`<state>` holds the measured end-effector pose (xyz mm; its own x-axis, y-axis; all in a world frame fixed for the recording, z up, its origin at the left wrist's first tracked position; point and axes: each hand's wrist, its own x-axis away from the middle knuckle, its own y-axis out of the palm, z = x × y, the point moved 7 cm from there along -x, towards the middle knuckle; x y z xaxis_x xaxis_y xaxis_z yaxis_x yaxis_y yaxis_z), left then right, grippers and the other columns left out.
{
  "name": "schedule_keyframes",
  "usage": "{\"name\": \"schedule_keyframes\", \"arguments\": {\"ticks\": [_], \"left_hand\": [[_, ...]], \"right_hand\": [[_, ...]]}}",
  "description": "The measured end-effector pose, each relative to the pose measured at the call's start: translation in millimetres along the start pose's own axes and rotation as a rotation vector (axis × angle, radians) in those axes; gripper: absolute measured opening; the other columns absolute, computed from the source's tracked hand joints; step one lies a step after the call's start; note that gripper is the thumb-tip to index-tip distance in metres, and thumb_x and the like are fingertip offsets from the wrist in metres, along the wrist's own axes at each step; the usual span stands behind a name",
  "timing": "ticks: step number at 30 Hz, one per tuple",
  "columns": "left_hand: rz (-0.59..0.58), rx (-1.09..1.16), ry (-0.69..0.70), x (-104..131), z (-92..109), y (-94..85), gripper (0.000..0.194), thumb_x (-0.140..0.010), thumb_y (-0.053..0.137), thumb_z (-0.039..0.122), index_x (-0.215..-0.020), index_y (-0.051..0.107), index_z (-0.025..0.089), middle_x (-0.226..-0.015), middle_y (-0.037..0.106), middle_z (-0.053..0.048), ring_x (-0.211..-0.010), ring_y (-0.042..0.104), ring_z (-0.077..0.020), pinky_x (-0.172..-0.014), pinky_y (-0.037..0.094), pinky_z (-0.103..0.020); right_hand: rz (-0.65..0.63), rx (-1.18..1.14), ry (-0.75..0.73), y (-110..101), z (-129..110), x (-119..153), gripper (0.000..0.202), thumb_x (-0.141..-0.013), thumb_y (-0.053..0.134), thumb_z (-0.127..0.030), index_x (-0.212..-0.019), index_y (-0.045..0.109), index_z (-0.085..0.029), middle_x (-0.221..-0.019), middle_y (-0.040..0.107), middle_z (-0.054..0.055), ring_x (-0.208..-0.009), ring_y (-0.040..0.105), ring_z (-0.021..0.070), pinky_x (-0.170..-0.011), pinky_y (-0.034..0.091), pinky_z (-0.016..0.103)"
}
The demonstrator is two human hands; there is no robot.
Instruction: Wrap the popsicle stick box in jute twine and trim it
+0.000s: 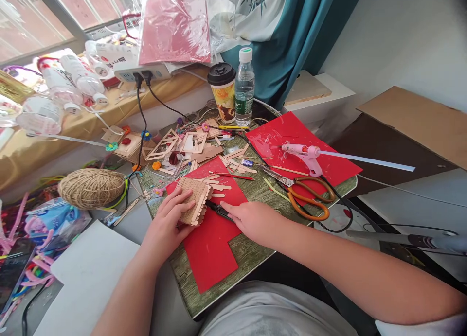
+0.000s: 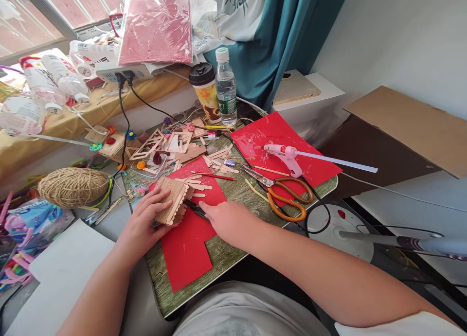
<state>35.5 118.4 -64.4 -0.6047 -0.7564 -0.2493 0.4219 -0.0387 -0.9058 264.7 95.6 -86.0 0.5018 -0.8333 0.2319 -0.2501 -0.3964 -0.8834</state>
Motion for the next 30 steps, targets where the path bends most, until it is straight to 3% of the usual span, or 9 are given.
{"name": "schedule_keyframes", "arguments": {"ticks": [14,30], "left_hand": [[0.041,0.006,-0.004,-1.7,1.3,-1.9,0.049,-0.093,0.078,0.026,-0.137,0.059,0.027,-0.154,0.062,-0.014,-0.157,0.044,-0.0359,-0.122,0.047,-0.063],[0.023,0.002,0.005,0.8,-4.2,1.6,0.049,-0.093,0.078,0.026,-0.137,0.058,0.027,-0.157,0.06,-0.014,-0.158,0.042,-0.036,-0.123,0.045,-0.064]], "right_hand": [[-0.068,0.022,0.06,1.1,-8.4,1.1,0.055,-0.114,0.036,-0.032,-0.168,0.039,-0.024,-0.102,0.082,0.013,-0.089,0.078,0.0273,-0.074,0.051,0.032],[-0.01,0.014,0.005,-4.9,0.5,-6.7,0.051,-0.114,0.038,-0.038,-0.164,0.046,-0.032,-0.096,0.082,0.009,-0.084,0.078,0.026,-0.069,0.048,0.03]]}}
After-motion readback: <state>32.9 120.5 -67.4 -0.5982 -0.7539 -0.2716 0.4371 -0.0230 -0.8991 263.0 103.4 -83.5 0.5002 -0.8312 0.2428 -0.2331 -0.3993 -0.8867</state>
